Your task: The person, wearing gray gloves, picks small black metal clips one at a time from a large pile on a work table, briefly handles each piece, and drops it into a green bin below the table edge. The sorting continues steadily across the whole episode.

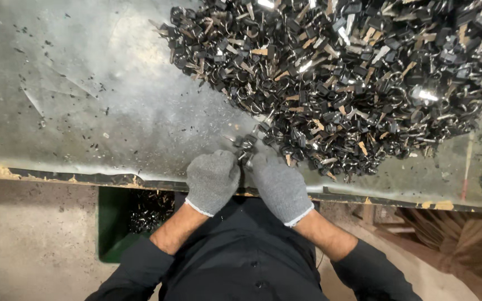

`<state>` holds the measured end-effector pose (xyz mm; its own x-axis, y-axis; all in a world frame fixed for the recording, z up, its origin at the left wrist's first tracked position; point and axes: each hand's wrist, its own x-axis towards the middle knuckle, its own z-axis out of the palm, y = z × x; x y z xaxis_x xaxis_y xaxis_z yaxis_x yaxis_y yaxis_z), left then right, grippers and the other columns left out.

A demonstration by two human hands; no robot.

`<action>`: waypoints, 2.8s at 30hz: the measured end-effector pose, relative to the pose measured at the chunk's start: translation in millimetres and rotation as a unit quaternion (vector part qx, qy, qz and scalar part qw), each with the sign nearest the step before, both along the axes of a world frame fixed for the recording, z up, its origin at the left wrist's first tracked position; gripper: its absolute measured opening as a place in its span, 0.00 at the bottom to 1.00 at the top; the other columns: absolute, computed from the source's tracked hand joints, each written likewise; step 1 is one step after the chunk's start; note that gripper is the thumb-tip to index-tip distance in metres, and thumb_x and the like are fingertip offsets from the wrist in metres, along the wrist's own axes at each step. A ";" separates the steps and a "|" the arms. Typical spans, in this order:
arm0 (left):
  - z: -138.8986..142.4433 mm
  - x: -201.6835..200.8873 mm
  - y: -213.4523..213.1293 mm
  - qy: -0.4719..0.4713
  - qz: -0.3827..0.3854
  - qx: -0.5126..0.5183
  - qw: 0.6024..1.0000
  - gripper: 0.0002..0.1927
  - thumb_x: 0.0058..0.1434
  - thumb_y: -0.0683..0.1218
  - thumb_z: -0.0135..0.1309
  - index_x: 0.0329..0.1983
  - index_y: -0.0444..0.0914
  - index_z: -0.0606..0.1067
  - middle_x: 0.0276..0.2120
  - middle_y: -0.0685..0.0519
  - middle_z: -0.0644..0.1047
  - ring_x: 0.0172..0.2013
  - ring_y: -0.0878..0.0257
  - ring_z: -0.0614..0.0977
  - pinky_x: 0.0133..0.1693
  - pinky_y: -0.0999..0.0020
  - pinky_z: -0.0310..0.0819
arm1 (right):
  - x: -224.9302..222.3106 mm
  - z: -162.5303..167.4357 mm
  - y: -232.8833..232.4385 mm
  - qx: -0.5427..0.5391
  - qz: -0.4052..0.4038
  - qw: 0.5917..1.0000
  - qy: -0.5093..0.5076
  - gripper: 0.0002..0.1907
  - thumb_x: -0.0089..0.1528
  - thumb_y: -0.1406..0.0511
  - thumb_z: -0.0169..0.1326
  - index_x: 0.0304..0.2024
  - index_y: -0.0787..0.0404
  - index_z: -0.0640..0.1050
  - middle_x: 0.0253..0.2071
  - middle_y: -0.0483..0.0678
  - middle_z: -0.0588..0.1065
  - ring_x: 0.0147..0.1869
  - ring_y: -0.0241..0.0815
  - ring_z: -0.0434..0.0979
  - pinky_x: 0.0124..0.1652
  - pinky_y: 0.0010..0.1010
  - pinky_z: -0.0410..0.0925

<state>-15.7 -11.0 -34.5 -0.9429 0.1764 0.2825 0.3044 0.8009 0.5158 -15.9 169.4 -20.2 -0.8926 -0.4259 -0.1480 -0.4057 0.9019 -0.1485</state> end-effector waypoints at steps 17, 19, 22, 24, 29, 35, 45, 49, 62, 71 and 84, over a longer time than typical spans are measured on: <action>0.2 1.7 -0.5 0.008 -0.026 0.026 0.999 0.06 0.53 0.42 0.59 0.27 0.40 0.72 0.24 0.48 0.74 0.25 0.47 0.78 0.28 0.49 0.71 | -22.4 26.0 -7.0 -0.056 -0.072 0.969 -0.231 0.26 0.68 0.58 0.51 0.63 0.63 0.61 0.33 0.60 0.80 0.35 0.58 0.83 0.34 0.46 0.75; 1.3 0.6 -1.0 0.023 -0.027 0.027 0.999 0.06 0.54 0.42 0.59 0.27 0.40 0.72 0.24 0.48 0.74 0.24 0.47 0.78 0.28 0.49 0.70 | -25.1 26.8 -7.9 -0.070 -0.088 0.973 -0.203 0.29 0.68 0.57 0.51 0.65 0.63 0.60 0.35 0.60 0.80 0.36 0.57 0.83 0.33 0.46 0.75; 1.5 -0.1 0.7 -0.008 -0.024 0.018 1.000 0.08 0.54 0.43 0.60 0.26 0.40 0.72 0.23 0.47 0.74 0.24 0.46 0.77 0.27 0.49 0.70 | -19.6 21.6 -10.8 -0.106 -0.105 0.978 -0.143 0.21 0.66 0.59 0.52 0.55 0.66 0.66 0.35 0.60 0.79 0.34 0.58 0.83 0.30 0.47 0.76; 1.1 -0.3 1.2 -0.015 -0.013 0.011 1.000 0.08 0.54 0.43 0.61 0.26 0.40 0.72 0.23 0.47 0.74 0.24 0.45 0.78 0.27 0.49 0.71 | -15.5 16.3 -12.3 -0.129 -0.105 0.968 -0.187 0.23 0.67 0.60 0.50 0.60 0.66 0.64 0.35 0.59 0.78 0.32 0.59 0.83 0.30 0.46 0.76; 1.3 3.4 -3.3 -0.023 -0.015 0.035 0.999 0.08 0.56 0.43 0.61 0.27 0.40 0.73 0.25 0.47 0.75 0.25 0.46 0.78 0.27 0.50 0.71 | -12.0 13.1 -10.6 -0.074 -0.087 0.989 -0.089 0.16 0.67 0.60 0.51 0.48 0.66 0.68 0.33 0.58 0.78 0.34 0.56 0.84 0.30 0.45 0.76; 1.8 -1.9 2.9 -0.001 -0.021 0.032 0.999 0.06 0.56 0.44 0.60 0.30 0.40 0.74 0.26 0.47 0.76 0.26 0.46 0.79 0.28 0.50 0.72 | -13.8 16.6 -6.7 -0.041 -0.101 0.986 -0.123 0.16 0.67 0.59 0.50 0.48 0.67 0.69 0.30 0.58 0.79 0.33 0.56 0.83 0.29 0.44 0.75; 120.7 -3.2 -71.6 -0.353 -0.066 -0.268 0.894 0.09 0.61 0.49 0.54 0.43 0.44 0.77 0.28 0.53 0.77 0.26 0.62 0.80 0.31 0.62 0.78 | 10.1 8.1 7.5 -0.056 -0.093 0.986 -0.123 0.16 0.69 0.57 0.52 0.48 0.63 0.71 0.31 0.55 0.78 0.29 0.52 0.83 0.27 0.43 0.75; 102.8 -40.1 -18.2 -0.104 -0.175 0.016 0.979 0.06 0.66 0.44 0.55 0.44 0.41 0.76 0.37 0.54 0.77 0.32 0.60 0.79 0.32 0.61 0.74 | 7.0 9.2 -0.7 -0.099 -0.080 0.989 -0.077 0.18 0.65 0.57 0.55 0.48 0.64 0.71 0.31 0.58 0.78 0.30 0.56 0.82 0.29 0.43 0.75; 10.6 -30.4 18.9 0.056 -0.118 0.073 0.989 0.15 0.53 0.38 0.58 0.45 0.38 0.76 0.42 0.48 0.77 0.46 0.48 0.78 0.49 0.51 0.73 | 17.9 5.9 17.3 -0.091 -0.132 0.977 -0.141 0.24 0.64 0.56 0.54 0.56 0.64 0.68 0.28 0.59 0.79 0.33 0.59 0.83 0.32 0.47 0.75; 15.9 -74.2 16.3 -0.032 -0.167 0.013 0.985 0.22 0.54 0.40 0.61 0.53 0.43 0.78 0.33 0.45 0.79 0.37 0.48 0.80 0.38 0.52 0.75 | 9.5 8.0 13.1 -0.126 -0.123 0.972 -0.154 0.20 0.66 0.56 0.53 0.53 0.64 0.70 0.32 0.59 0.79 0.34 0.61 0.83 0.32 0.50 0.74; 12.5 -18.4 -0.2 -0.034 -0.044 0.037 0.998 0.21 0.50 0.41 0.61 0.49 0.38 0.77 0.39 0.45 0.80 0.41 0.44 0.81 0.42 0.49 0.73 | -12.1 10.1 -1.9 -0.188 -0.134 0.958 -0.172 0.18 0.64 0.60 0.55 0.50 0.63 0.70 0.28 0.58 0.79 0.31 0.59 0.83 0.31 0.47 0.75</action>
